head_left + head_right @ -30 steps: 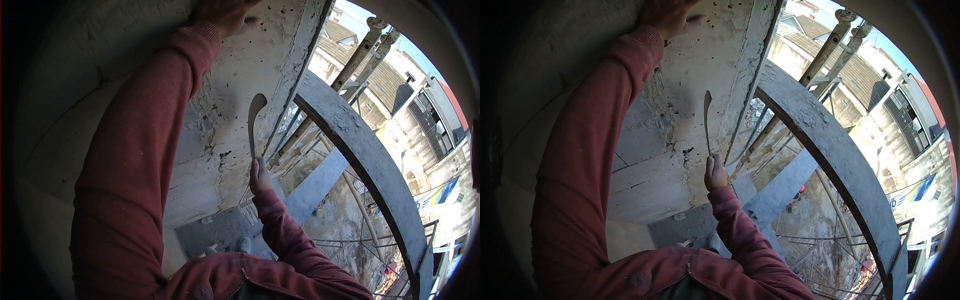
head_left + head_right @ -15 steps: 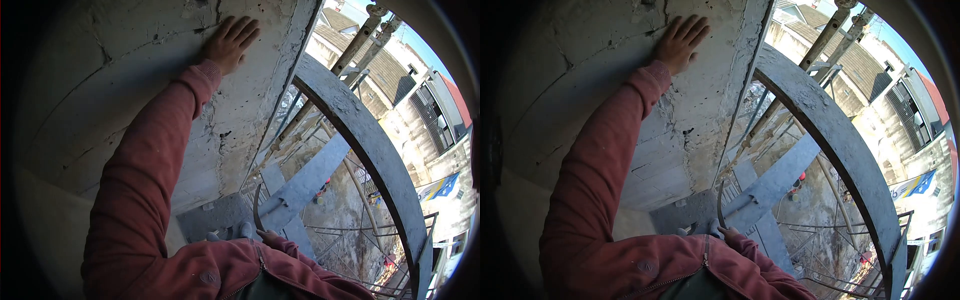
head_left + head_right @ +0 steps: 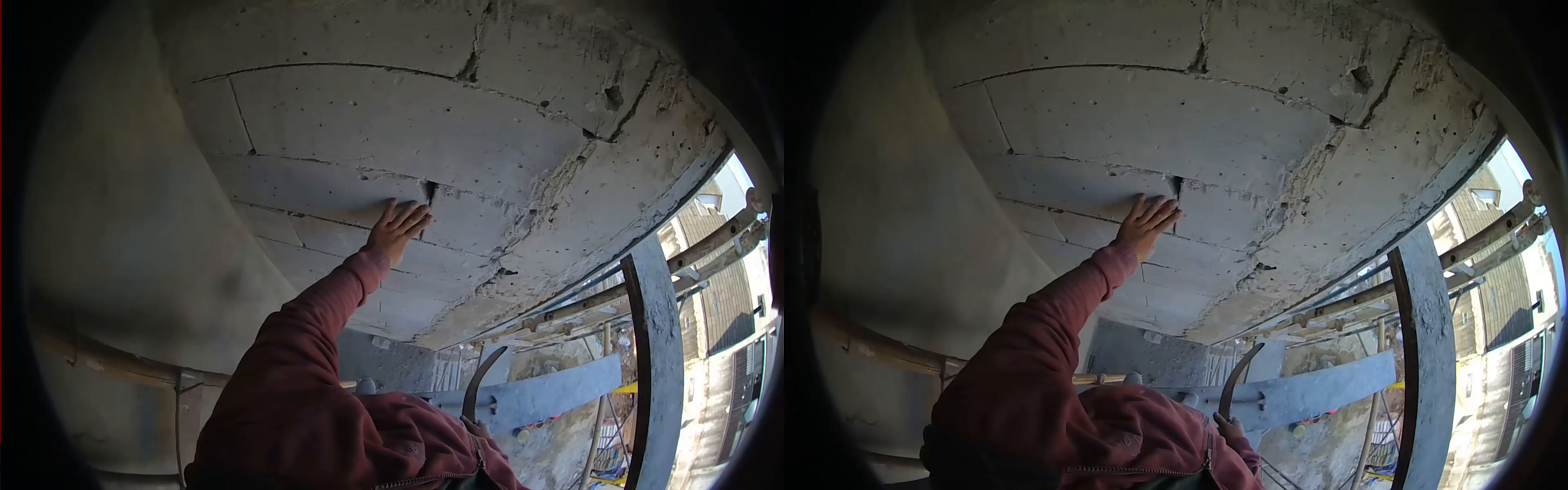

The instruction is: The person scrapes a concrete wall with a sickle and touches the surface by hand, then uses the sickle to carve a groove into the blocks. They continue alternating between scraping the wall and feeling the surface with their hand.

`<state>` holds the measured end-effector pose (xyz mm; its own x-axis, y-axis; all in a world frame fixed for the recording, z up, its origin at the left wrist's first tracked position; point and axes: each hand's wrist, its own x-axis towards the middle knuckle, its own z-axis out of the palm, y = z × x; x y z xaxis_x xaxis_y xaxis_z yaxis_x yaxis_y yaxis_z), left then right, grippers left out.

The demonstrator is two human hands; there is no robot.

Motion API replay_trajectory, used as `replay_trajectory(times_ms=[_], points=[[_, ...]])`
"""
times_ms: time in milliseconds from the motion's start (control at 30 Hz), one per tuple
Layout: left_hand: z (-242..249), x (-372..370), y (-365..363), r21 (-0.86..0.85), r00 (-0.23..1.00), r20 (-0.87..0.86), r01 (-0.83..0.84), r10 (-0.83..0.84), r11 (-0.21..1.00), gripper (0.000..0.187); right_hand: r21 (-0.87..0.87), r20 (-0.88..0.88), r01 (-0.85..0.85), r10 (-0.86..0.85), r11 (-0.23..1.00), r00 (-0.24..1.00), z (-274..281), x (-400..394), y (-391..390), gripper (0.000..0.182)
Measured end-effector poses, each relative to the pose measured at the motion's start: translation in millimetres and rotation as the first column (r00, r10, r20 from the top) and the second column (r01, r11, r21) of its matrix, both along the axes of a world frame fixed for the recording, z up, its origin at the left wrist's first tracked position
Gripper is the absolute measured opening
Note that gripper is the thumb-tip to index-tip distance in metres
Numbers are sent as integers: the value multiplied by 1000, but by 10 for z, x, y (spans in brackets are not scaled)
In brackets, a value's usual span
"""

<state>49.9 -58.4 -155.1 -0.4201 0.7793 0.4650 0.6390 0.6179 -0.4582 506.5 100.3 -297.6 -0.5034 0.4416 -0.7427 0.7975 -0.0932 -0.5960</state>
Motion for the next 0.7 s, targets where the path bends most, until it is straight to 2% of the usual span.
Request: replay_trajectory(times_ms=[33, 67, 100, 133, 200, 233, 300, 367, 433, 500, 567, 633, 700], points=[[-122, 58, -163, 7, 1000, 0, -31, 31, 999, 79, 7, 0, -31, 31, 999, 1000, 48, -92, -4, 34], [-231, 135, -309, 5, 961, 244, -137, 132, 991, 84, 91, -1, -109, 109, 990, 994, 134, -178, -33, 37], [-308, 156, -419, -18, 855, 474, -227, 208, 974, 88, 175, 4, -174, 176, 969, 984, 200, -256, -65, 41], [-276, 145, -541, -11, 853, 479, -231, 208, 973, 88, 183, 9, -180, 181, 967, 983, 244, -354, -93, 41], [-126, 141, -835, 97, 789, 573, -334, 221, 938, 101, 308, 52, -313, 313, 899, 948, 302, -502, -147, 46], [-68, 62, -942, 187, 802, 562, -360, 200, 914, 108, 309, 69, -318, 312, 896, 948, 227, -527, -150, 46], [69, -142, -1184, 406, 856, 504, -354, 116, 843, 104, 376, 54, -455, 471, 808, 881, -93, -569, -104, 52], [199, -249, -1390, 452, 849, 509, -401, 139, 796, 101, 392, 67, -542, 565, 743, 822, -196, -598, -134, 51], [103, -347, -1647, 571, 843, 535, -414, 61, 709, 101, 382, 92, -599, 616, 704, 782, -226, -636, -225, 50], [-132, -230, -1871, 544, 788, 613, -468, 51, 696, 101, 360, 114, -636, 644, 683, 756, -276, -639, -360, 49], [-500, 40, -2115, 379, 644, 757, -573, 112, 726, 104, 333, 119, -664, 669, 670, 734, -349, -651, -467, 48], [-806, 440, -2413, 289, 538, 823, -670, 180, 683, 105, 322, 103, -684, 694, 655, 713, -344, -706, -553, 47], [-1033, 863, -2704, 258, 470, 847, -772, 249, 580, 106, 331, 70, -688, 710, 646, 700, -257, -824, -587, 46]])
